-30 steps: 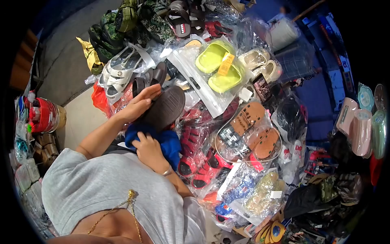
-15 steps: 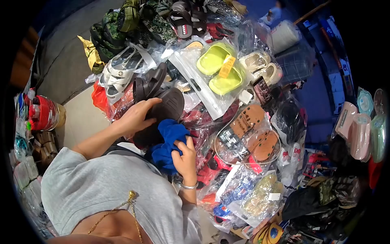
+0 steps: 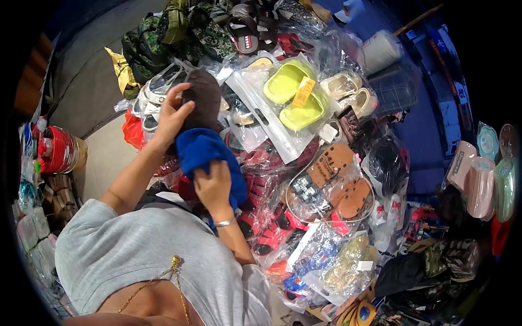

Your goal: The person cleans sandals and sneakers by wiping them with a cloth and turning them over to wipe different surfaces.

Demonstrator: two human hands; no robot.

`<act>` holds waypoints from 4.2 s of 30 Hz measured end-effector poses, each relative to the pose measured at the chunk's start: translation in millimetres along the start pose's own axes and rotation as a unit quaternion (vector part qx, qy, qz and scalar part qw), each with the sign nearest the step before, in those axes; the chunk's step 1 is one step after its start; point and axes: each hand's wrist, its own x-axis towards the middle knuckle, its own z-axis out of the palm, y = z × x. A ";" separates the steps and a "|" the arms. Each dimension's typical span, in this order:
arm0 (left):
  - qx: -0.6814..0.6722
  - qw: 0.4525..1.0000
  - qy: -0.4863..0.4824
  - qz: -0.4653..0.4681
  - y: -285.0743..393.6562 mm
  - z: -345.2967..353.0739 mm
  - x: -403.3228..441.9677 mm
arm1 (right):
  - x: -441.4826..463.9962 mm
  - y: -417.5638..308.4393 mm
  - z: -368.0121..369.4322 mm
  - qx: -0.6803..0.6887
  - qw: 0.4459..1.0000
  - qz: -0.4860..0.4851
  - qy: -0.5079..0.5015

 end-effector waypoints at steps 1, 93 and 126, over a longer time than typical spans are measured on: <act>-0.016 0.997 0.035 -0.062 12.9 -5.3 1.8 | -7.4 11.8 9.9 -0.008 0.998 0.055 -0.011; 0.153 0.978 -0.107 -0.096 8.9 15.5 -7.6 | -34.3 3.7 -41.4 0.000 0.981 0.138 0.138; -0.541 0.759 -0.264 -0.248 -10.9 -52.7 -26.2 | 24.5 24.3 -1.5 0.059 0.990 -0.068 0.106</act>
